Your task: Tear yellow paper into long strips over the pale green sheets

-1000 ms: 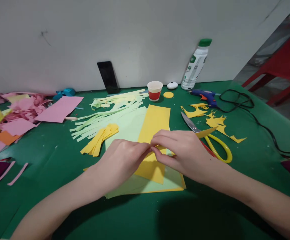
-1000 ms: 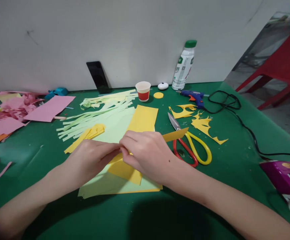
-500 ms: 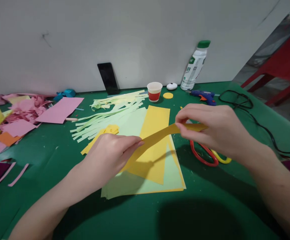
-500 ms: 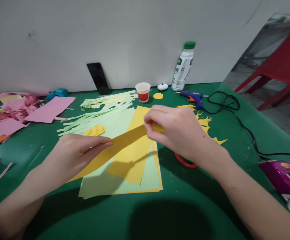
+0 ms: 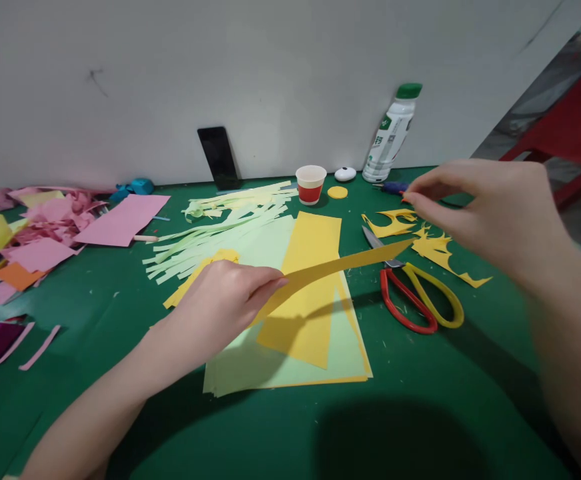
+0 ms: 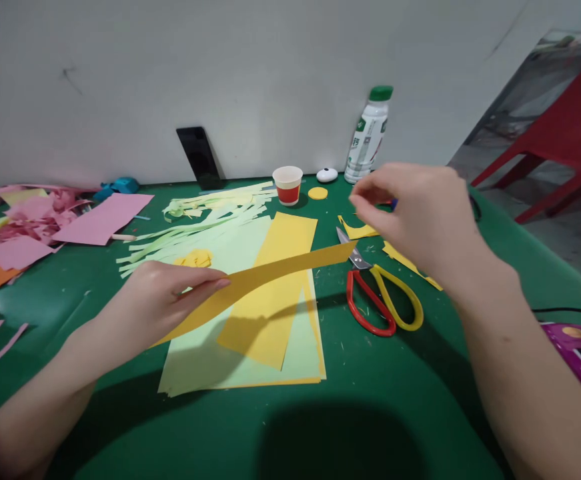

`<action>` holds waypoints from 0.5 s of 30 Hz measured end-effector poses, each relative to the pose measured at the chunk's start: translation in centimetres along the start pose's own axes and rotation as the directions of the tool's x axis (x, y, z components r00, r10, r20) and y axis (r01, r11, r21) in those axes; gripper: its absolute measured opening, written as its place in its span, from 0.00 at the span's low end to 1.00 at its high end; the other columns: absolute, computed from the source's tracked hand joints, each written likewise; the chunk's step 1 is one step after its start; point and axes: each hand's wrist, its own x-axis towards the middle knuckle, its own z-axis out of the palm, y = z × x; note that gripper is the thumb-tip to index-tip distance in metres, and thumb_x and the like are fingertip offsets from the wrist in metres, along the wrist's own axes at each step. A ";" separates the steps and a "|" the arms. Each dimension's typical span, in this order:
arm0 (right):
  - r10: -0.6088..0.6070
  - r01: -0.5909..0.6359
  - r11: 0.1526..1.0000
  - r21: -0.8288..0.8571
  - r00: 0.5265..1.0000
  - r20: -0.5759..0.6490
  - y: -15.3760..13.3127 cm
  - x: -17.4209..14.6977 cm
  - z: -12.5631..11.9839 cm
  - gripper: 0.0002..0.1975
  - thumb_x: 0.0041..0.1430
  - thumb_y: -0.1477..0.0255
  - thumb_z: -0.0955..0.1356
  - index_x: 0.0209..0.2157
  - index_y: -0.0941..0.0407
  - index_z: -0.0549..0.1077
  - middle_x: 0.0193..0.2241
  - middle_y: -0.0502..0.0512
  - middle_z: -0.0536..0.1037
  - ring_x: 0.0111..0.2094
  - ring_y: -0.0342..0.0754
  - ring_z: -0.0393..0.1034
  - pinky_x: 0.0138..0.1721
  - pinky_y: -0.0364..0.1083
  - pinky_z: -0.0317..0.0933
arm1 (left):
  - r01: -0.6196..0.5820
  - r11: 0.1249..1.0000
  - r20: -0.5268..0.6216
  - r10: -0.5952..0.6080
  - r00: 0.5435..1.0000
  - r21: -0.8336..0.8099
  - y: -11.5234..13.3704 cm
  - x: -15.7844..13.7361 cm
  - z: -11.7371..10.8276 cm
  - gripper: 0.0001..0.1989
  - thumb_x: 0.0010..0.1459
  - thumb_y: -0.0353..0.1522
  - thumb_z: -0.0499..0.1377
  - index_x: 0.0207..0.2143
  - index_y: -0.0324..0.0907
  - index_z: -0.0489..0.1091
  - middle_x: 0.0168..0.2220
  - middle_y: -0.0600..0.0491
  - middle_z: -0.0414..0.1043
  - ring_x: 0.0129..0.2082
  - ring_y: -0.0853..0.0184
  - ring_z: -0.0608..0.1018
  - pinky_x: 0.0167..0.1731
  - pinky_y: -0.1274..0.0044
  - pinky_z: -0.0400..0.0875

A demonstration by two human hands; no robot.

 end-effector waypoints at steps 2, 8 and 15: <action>-0.136 0.130 0.988 0.088 0.989 0.058 -1.6 -0.4 0.3 0.09 0.57 0.70 0.62 0.32 0.59 0.71 0.33 0.59 0.76 0.34 0.51 0.69 0.35 0.48 0.60 | -0.010 1.000 0.051 0.011 0.999 -0.025 0.2 0.1 0.2 0.14 0.59 0.32 0.49 0.30 0.40 0.74 0.22 0.54 0.75 0.16 0.74 0.71 0.18 0.82 0.57; -0.347 0.327 0.937 0.121 0.844 0.408 -7.2 -1.9 1.6 0.09 0.55 0.75 0.63 0.26 0.59 0.73 0.23 0.55 0.75 0.26 0.48 0.69 0.25 0.44 0.56 | -0.037 0.995 0.118 0.048 0.992 -0.092 0.5 0.2 1.2 0.13 0.59 0.31 0.49 0.31 0.39 0.73 0.23 0.53 0.74 0.20 0.72 0.73 0.20 0.82 0.59; -0.230 0.212 0.972 0.100 0.776 0.587 -8.4 -2.1 2.4 0.10 0.53 0.80 0.62 0.24 0.59 0.73 0.23 0.55 0.76 0.26 0.46 0.69 0.23 0.43 0.49 | -0.092 0.977 0.014 0.097 0.995 -0.194 1.1 0.2 2.9 0.12 0.58 0.28 0.49 0.31 0.40 0.72 0.25 0.54 0.75 0.23 0.72 0.75 0.23 0.83 0.64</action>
